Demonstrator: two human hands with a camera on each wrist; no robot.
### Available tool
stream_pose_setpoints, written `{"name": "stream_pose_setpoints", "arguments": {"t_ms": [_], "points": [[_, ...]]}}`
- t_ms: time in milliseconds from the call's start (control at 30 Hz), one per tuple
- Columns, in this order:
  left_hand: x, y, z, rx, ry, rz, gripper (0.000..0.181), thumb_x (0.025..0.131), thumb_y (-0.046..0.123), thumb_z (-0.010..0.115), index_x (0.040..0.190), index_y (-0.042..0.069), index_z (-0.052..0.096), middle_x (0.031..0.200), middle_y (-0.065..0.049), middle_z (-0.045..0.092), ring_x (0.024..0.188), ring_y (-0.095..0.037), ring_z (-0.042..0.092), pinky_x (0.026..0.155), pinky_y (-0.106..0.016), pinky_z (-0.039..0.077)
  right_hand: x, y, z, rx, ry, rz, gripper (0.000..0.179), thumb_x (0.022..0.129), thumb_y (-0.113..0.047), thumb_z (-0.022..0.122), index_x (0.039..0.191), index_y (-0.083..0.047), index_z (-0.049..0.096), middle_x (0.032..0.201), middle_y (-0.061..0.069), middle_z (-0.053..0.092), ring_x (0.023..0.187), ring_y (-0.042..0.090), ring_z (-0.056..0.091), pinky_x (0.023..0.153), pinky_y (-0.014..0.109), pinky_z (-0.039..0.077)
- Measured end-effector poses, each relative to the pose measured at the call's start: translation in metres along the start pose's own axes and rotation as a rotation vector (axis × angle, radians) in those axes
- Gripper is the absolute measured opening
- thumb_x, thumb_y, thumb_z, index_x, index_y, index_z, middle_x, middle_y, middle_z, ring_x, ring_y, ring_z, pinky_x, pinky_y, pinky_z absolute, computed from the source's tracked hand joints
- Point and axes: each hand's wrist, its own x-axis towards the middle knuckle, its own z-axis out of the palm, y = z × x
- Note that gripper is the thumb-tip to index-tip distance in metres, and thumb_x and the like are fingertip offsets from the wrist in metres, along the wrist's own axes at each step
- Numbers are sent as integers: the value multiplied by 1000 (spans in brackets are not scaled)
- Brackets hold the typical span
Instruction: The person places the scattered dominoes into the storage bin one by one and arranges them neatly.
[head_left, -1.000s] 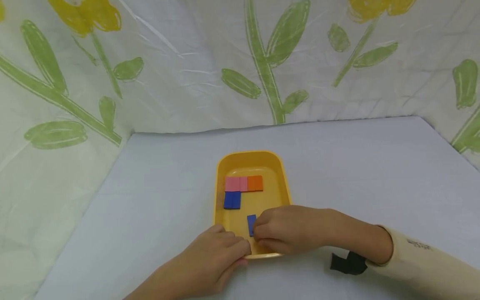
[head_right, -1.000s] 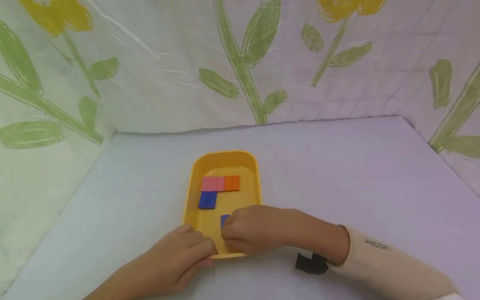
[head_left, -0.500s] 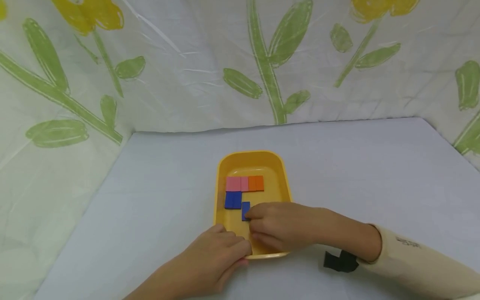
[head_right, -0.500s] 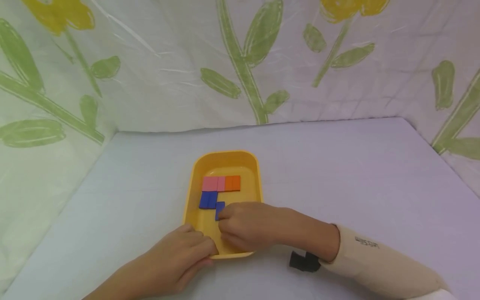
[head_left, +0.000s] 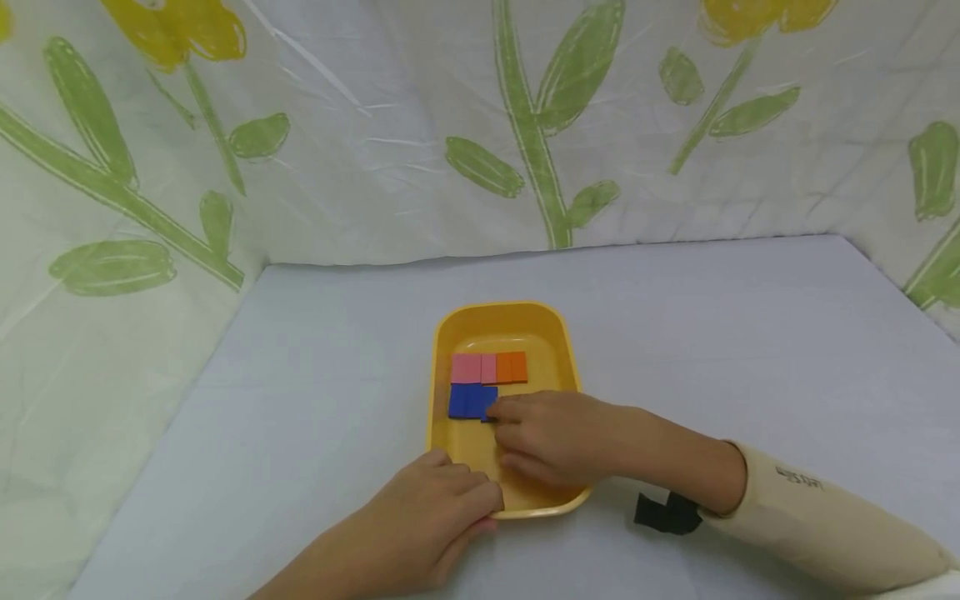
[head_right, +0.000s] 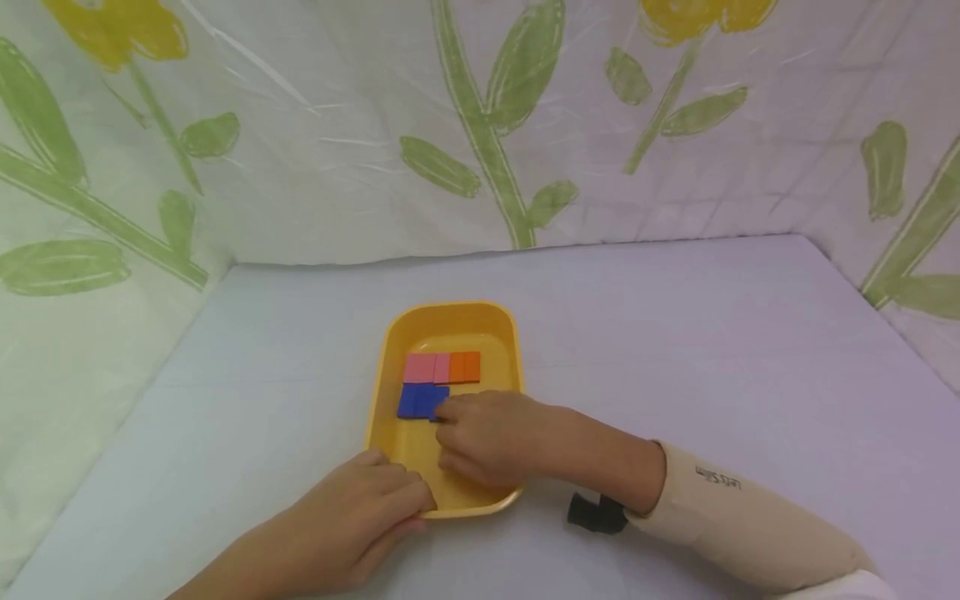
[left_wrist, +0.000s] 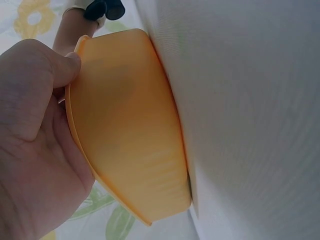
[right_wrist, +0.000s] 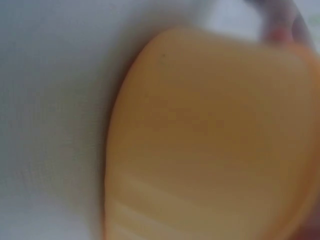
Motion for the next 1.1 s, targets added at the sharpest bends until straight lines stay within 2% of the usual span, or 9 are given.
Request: {"name": "stream_pose_setpoints", "arguments": {"t_ms": [367, 500, 633, 767, 833, 900, 1000, 1067, 1100], "points": [[0, 1, -2, -39, -68, -50, 11, 101, 25, 59, 94, 21, 52, 80, 17, 47, 74, -1, 47, 69, -21, 30, 4, 3, -4, 63, -90, 89, 28, 105, -32, 51, 108, -10, 68, 135, 13, 58, 121, 23, 58, 100, 34, 46], [0, 0, -1, -25, -63, -44, 11, 101, 25, 59, 93, 21, 52, 80, 17, 47, 74, -1, 48, 69, -22, 31, 4, 5, -5, 78, -94, 95, 28, 105, -33, 50, 107, -11, 68, 137, 14, 57, 125, 24, 56, 102, 35, 45], [-1, -1, -1, -42, -16, -23, 7, 103, 27, 54, 102, 20, 57, 88, 15, 53, 83, -3, 52, 77, -23, 38, -6, 10, -6, 71, 30, 70, 27, 105, -34, 51, 108, -12, 66, 137, 12, 57, 124, 23, 55, 101, 35, 45], [-5, -8, -6, -90, 119, -67, 26, 105, 31, 52, 123, 15, 59, 122, 5, 60, 121, -15, 52, 104, -36, 38, -32, 18, -7, 122, 251, 153, 31, 102, -34, 58, 121, -11, 64, 145, 11, 51, 134, 27, 46, 107, 44, 39], [-9, -18, -15, -28, 173, -182, 41, 104, 35, 51, 137, 10, 53, 144, -4, 50, 142, -26, 35, 115, -47, 23, -49, 23, -10, 153, 324, 260, 39, 101, -36, 59, 131, -11, 60, 152, 11, 43, 143, 31, 35, 112, 51, 31], [-15, -32, -29, 59, 142, -399, 60, 104, 44, 48, 151, 8, 40, 160, -11, 30, 150, -36, 10, 116, -58, 7, -70, 29, -13, 159, 324, 397, 50, 102, -39, 58, 142, -10, 53, 159, 13, 33, 149, 35, 19, 115, 57, 19], [-25, -57, -50, 129, -56, -703, 84, 101, 62, 40, 161, 9, 13, 166, -16, 1, 147, -42, -18, 108, -69, -10, -102, 39, -18, 155, 235, 565, 65, 102, -46, 55, 153, -10, 38, 163, 16, 19, 150, 39, 5, 115, 62, 4], [-30, -69, -60, 116, -166, -821, 94, 97, 70, 37, 161, 9, 5, 164, -19, -8, 143, -46, -25, 103, -73, -14, -120, 44, -20, 163, 159, 645, 72, 101, -50, 53, 158, -12, 29, 165, 17, 11, 150, 41, -1, 113, 64, -4], [-32, -73, -64, 100, -189, -846, 97, 95, 73, 36, 161, 9, 5, 164, -19, -9, 143, -47, -25, 102, -74, -14, -126, 45, -21, 177, 127, 675, 75, 101, -52, 53, 159, -13, 25, 165, 17, 7, 150, 41, -5, 112, 64, -7]]}}
